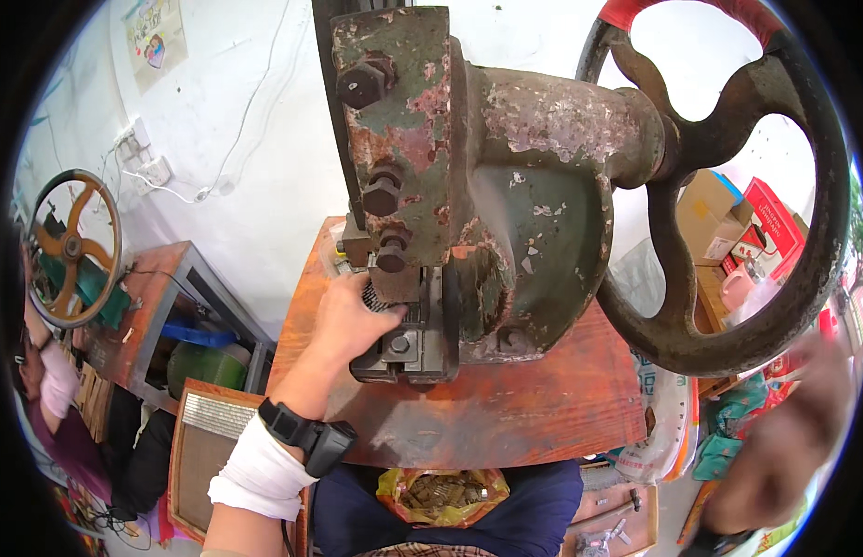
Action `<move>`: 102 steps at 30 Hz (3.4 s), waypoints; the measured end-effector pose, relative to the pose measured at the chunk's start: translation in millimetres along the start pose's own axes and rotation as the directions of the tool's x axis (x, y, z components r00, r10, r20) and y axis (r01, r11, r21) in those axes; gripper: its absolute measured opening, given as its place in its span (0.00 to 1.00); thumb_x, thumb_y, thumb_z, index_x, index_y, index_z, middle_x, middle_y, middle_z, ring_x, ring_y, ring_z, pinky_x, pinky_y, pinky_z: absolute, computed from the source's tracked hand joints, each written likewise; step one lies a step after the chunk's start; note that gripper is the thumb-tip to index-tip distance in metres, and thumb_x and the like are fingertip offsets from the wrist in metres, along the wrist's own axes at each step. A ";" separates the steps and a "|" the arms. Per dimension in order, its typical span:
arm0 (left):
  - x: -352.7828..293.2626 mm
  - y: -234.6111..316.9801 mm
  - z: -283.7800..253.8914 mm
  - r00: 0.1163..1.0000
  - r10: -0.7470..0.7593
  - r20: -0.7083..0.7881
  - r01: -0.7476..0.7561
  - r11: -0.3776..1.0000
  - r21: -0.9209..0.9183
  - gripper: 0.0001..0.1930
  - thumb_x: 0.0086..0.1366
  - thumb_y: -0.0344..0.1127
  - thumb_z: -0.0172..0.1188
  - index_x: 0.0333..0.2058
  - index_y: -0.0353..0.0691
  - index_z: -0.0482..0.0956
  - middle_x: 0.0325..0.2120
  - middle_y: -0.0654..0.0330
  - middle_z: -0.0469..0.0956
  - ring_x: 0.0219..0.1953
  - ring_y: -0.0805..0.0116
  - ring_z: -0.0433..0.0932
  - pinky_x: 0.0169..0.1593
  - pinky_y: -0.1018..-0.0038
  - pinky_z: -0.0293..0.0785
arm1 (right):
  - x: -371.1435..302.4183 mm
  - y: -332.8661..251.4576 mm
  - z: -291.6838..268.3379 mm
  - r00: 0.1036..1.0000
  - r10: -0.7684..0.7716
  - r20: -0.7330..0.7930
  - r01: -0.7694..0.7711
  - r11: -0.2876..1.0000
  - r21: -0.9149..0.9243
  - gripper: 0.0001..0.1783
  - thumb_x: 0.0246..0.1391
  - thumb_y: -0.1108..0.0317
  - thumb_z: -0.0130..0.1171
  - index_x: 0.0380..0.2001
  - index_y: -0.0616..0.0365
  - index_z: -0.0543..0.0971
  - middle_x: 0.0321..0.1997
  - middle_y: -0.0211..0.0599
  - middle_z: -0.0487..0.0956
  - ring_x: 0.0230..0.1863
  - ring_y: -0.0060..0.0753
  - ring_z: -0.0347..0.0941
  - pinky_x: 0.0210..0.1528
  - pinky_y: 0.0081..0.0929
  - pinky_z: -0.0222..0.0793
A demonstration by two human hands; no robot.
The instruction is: Manually pressing or stamping metal strips using a hand-operated machine in a workshop.
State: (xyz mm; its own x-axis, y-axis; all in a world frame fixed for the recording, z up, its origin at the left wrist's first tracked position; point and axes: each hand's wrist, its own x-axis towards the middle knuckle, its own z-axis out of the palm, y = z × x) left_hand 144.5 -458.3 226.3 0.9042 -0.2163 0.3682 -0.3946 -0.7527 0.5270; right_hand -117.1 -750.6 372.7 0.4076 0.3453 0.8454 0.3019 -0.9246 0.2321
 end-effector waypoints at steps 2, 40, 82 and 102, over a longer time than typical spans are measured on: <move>2.5 5.6 4.4 1.000 0.019 -0.010 -0.019 1.000 -0.008 0.28 0.45 0.46 0.67 0.43 0.33 0.78 0.34 0.47 0.77 0.41 0.51 0.76 0.47 0.62 0.72 | -16.7 -22.2 28.9 0.998 0.041 0.037 -0.046 0.989 0.140 0.08 0.40 0.70 0.58 0.28 0.57 0.75 0.41 0.49 0.73 0.43 0.53 0.68 0.41 0.43 0.65; -143.3 -5.3 2.6 0.974 0.208 0.085 -0.218 0.967 0.132 0.32 0.43 0.45 0.71 0.46 0.34 0.73 0.36 0.51 0.73 0.41 0.54 0.70 0.44 0.63 0.65 | -109.5 -133.0 217.2 0.792 0.130 0.597 -0.357 0.891 0.280 0.43 0.33 0.38 0.64 0.51 0.54 0.73 0.56 0.46 0.67 0.56 0.59 0.58 0.57 0.54 0.55; -304.2 -187.6 28.6 0.871 -0.478 -0.114 0.491 0.835 0.249 0.22 0.63 0.46 0.53 0.48 0.34 0.74 0.47 0.41 0.72 0.53 0.45 0.67 0.52 0.58 0.65 | -122.9 -124.4 209.7 0.828 0.330 0.454 -0.550 0.631 0.546 0.16 0.39 0.69 0.66 0.35 0.62 0.78 0.43 0.43 0.76 0.48 0.50 0.68 0.51 0.41 0.65; -316.0 -299.0 -37.8 0.673 -0.726 0.142 0.740 0.658 -0.141 0.26 0.43 0.33 0.74 0.41 0.27 0.77 0.33 0.49 0.81 0.36 0.62 0.81 0.43 0.70 0.76 | -113.2 -134.2 212.7 0.784 0.334 0.524 -0.599 0.632 0.492 0.19 0.51 0.57 0.60 0.36 0.64 0.78 0.43 0.46 0.76 0.48 0.50 0.68 0.52 0.40 0.64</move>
State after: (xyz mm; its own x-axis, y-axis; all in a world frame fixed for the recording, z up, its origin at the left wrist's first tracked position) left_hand -29.4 -141.4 -18.7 0.9182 0.3125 -0.2435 0.3860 -0.5673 0.7275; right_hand -20.5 -631.5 143.6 0.8716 0.0456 0.4881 0.3711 -0.7120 -0.5961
